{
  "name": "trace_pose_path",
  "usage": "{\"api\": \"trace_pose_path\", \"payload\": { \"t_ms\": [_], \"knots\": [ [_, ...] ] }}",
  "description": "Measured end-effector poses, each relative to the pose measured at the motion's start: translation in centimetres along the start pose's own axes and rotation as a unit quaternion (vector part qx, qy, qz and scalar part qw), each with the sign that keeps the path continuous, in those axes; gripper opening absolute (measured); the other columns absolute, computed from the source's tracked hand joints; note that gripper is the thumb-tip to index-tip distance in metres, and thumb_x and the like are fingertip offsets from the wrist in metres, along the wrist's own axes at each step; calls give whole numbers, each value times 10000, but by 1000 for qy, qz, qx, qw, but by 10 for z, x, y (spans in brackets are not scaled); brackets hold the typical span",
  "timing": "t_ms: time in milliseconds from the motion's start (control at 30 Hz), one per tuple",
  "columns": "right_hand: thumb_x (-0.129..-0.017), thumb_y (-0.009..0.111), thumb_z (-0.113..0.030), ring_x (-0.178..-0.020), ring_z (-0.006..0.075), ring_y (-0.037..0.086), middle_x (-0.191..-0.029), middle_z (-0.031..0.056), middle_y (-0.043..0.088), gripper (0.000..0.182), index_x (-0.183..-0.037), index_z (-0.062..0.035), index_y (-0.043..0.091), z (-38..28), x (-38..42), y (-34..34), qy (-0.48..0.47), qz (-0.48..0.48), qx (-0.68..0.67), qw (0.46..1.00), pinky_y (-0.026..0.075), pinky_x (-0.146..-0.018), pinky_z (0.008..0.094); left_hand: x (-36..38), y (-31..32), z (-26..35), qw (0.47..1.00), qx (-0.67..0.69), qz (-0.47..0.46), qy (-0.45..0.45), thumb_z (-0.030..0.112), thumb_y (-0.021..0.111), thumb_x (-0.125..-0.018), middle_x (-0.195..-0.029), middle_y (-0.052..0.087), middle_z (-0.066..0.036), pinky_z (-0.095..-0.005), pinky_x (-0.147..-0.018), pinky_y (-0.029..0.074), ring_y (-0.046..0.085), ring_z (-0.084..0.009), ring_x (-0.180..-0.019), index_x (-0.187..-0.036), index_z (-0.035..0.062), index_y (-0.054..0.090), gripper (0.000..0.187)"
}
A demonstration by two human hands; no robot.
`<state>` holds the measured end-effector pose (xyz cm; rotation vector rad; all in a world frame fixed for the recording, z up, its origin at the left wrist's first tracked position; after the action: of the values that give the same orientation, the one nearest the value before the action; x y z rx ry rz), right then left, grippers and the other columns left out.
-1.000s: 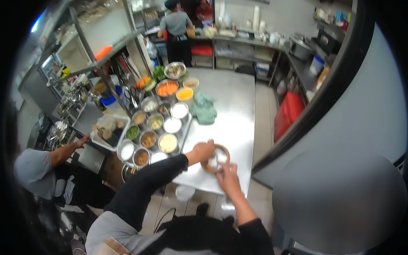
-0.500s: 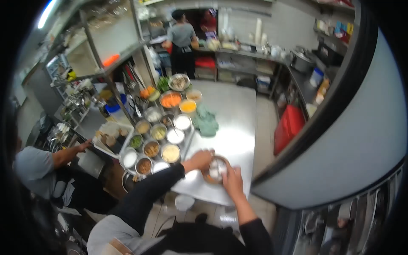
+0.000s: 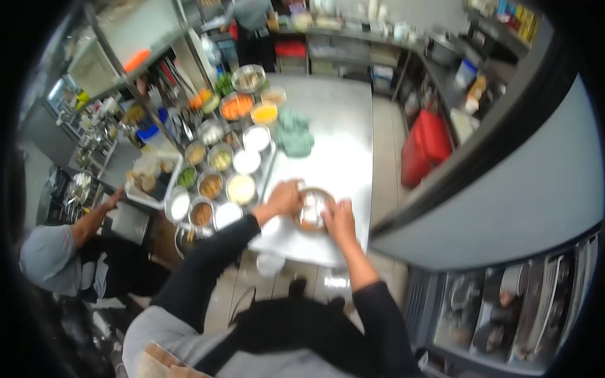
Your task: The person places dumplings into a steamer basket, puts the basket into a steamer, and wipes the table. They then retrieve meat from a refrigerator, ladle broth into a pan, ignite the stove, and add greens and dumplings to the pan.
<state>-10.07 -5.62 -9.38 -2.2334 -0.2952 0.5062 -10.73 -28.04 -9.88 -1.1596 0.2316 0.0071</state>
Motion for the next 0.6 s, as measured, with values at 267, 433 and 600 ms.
{"api": "trace_pose_path", "payload": {
  "t_ms": [267, 433, 600],
  "knots": [
    [-816, 758, -171, -850, 230, 575, -1058, 127, 502, 354, -1143, -50, 696, -7, 2, -7, 24, 8, -86, 996, 513, -762, 348, 9, -27, 24, 1000, 13, -17, -8, 315, 657, -771, -1312, 596, -137, -440, -999, 408, 546, -283, -1219, -837, 161, 785, 211],
    [-772, 762, -179, -848, 245, 593, -1107, 144, 487, 432, -1170, -54, 652, 0, 8, -3, 21, 32, -100, 994, 537, -729, 344, 11, -27, 34, 995, 31, -6, -97, 479, 591, -777, -1366, 533, -253, -465, -1111, 314, 421, -410, -1345, -801, 102, 786, 425],
    [-743, 769, -179, -893, 288, 605, -1122, 157, 494, 426, -1135, -55, 656, -15, 6, -11, 31, 16, -60, 998, 541, -765, 364, 11, -35, 43, 993, 21, -44, -105, 561, 563, -823, -1370, 521, -263, -537, -1140, 249, 381, -491, -1347, -974, 45, 775, 578]
  ]
}}
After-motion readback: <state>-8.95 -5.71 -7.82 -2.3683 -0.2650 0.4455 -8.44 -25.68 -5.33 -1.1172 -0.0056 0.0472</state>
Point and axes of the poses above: each hand's wrist, its own x-axis away from the middle knuckle, its own y-axis out of the palm, z = x × y, the point moved 2 cm from there along -x, towards the middle knuckle
